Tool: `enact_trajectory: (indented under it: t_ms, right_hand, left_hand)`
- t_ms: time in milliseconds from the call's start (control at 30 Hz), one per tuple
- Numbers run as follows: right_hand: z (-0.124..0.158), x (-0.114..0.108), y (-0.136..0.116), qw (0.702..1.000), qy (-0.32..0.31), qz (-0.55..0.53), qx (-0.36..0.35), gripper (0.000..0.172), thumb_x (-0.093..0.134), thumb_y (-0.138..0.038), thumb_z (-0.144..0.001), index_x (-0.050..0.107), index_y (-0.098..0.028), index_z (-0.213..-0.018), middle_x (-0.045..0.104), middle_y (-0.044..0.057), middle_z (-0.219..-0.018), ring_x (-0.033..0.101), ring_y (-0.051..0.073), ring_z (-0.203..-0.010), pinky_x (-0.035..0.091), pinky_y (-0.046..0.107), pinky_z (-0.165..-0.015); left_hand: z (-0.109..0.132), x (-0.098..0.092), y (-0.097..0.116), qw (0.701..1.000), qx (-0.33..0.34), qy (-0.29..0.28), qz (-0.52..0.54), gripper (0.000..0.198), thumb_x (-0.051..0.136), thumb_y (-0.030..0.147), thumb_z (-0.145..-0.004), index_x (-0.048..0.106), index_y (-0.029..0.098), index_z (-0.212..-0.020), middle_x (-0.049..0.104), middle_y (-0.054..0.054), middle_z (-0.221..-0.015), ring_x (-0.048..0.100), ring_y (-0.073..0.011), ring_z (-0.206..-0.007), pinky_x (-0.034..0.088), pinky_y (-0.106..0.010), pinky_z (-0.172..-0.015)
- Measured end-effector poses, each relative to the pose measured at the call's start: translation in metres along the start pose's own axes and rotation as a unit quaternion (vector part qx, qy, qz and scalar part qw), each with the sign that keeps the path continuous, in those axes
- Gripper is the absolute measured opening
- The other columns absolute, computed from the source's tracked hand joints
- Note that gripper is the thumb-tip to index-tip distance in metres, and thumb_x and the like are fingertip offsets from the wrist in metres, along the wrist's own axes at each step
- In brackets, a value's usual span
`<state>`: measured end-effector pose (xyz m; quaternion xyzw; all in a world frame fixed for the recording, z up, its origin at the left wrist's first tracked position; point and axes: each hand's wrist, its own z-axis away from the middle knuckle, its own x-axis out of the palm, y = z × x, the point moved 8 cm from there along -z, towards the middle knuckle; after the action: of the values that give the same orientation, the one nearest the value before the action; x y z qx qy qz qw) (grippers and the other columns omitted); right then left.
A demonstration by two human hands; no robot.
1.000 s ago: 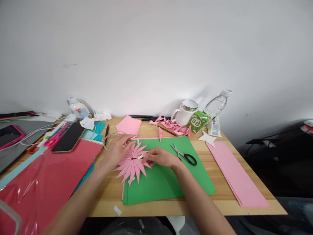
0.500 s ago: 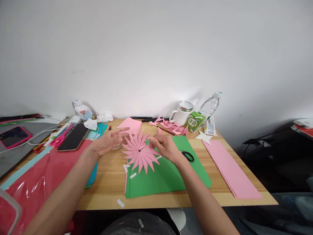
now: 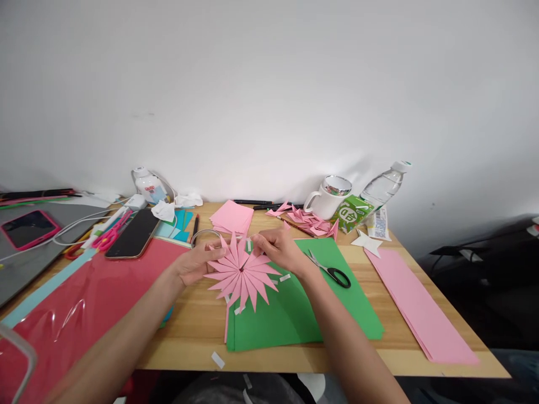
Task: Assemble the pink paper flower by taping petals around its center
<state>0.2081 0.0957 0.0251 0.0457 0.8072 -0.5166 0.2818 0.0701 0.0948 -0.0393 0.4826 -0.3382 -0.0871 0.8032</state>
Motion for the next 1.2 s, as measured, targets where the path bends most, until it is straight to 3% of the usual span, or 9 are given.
enact_trajectory:
  t_ms: [67,267,367,467,533,633,800,967,1200]
  right_hand:
    - [-0.002,0.001,-0.002,1.0,-0.003,0.016,-0.003,0.049,0.036,-0.043,-0.09,0.058,-0.014,-0.057,0.061,0.004,-0.057,0.054,0.012,-0.053,0.04,0.023,-0.052]
    - [-0.005,0.006,-0.013,0.997,-0.026,0.068,-0.022,0.051,0.036,-0.043,-0.091,0.059,-0.015,-0.055,0.057,0.003,-0.055,0.05,0.011,-0.051,0.037,0.024,-0.051]
    - [-0.002,0.007,-0.014,0.998,-0.03,0.039,-0.031,0.048,0.036,-0.043,-0.091,0.059,-0.015,-0.059,0.061,0.006,-0.064,0.055,0.013,-0.06,0.042,0.026,-0.058]
    - [0.003,0.001,-0.009,1.0,-0.001,-0.015,-0.011,0.032,0.046,-0.04,-0.087,0.061,-0.015,-0.073,0.064,0.007,-0.076,0.059,0.015,-0.071,0.046,0.028,-0.065]
    - [0.005,-0.005,-0.002,0.997,0.031,-0.071,0.011,0.022,0.055,-0.038,-0.083,0.061,-0.016,-0.084,0.064,0.005,-0.077,0.06,0.014,-0.07,0.048,0.028,-0.065]
    - [0.007,-0.009,0.004,0.986,0.035,-0.159,0.026,0.019,0.061,-0.036,-0.079,0.06,-0.017,-0.084,0.063,0.002,-0.07,0.06,0.013,-0.063,0.05,0.026,-0.061]
    - [0.005,-0.001,0.008,0.973,-0.048,-0.221,0.056,0.021,0.065,-0.035,-0.076,0.062,-0.015,-0.079,0.063,0.002,-0.069,0.059,0.011,-0.06,0.051,0.025,-0.058]
    - [0.001,0.011,0.009,0.962,-0.161,-0.205,0.086,0.02,0.064,-0.032,-0.076,0.065,-0.013,-0.082,0.064,0.004,-0.073,0.06,0.012,-0.067,0.053,0.026,-0.065]
    - [-0.011,0.01,-0.02,0.962,-0.258,-0.086,-0.026,0.018,0.057,-0.023,-0.08,0.069,-0.017,-0.092,0.066,0.006,-0.096,0.061,0.014,-0.085,0.05,0.027,-0.074]
  left_hand:
    - [0.001,0.0,-0.005,1.0,-0.013,-0.004,-0.005,0.038,0.077,0.027,-0.062,0.067,0.013,-0.096,0.069,-0.009,-0.086,0.064,-0.0168,-0.074,0.049,-0.027,-0.067]
    - [-0.001,-0.005,-0.011,0.995,-0.026,0.079,-0.058,0.026,0.083,0.021,-0.048,0.07,0.01,-0.067,0.069,-0.007,-0.066,0.063,-0.0147,-0.06,0.048,-0.025,-0.059]
    - [0.0,-0.004,-0.01,0.992,0.0,0.108,-0.067,0.026,0.084,0.022,-0.045,0.069,0.009,-0.063,0.07,-0.007,-0.065,0.063,-0.0154,-0.059,0.048,-0.026,-0.058]
    - [0.003,-0.006,-0.011,0.988,-0.003,0.136,-0.072,0.03,0.084,0.023,-0.044,0.071,0.009,-0.067,0.07,-0.008,-0.066,0.063,-0.0164,-0.059,0.048,-0.027,-0.058]
    - [0.005,-0.009,-0.013,0.987,-0.014,0.143,-0.076,0.032,0.084,0.024,-0.044,0.071,0.009,-0.069,0.07,-0.009,-0.067,0.064,-0.0181,-0.061,0.049,-0.029,-0.06]
    - [0.005,-0.011,-0.014,0.986,-0.023,0.138,-0.089,0.032,0.084,0.025,-0.045,0.071,0.008,-0.07,0.071,-0.01,-0.069,0.064,-0.0187,-0.062,0.049,-0.03,-0.061]
    - [0.003,-0.014,-0.021,0.985,-0.046,0.135,-0.1,0.027,0.084,0.022,-0.044,0.071,0.009,-0.064,0.07,-0.008,-0.063,0.061,-0.015,-0.055,0.046,-0.024,-0.053]
    - [0.001,-0.016,-0.025,0.984,-0.051,0.137,-0.099,0.026,0.083,0.022,-0.045,0.071,0.011,-0.064,0.069,-0.006,-0.06,0.06,-0.0138,-0.051,0.044,-0.024,-0.05]
    - [0.001,-0.022,-0.021,0.982,-0.042,0.164,-0.081,0.026,0.083,0.022,-0.043,0.07,0.01,-0.062,0.069,-0.007,-0.06,0.061,-0.0151,-0.053,0.045,-0.026,-0.052]
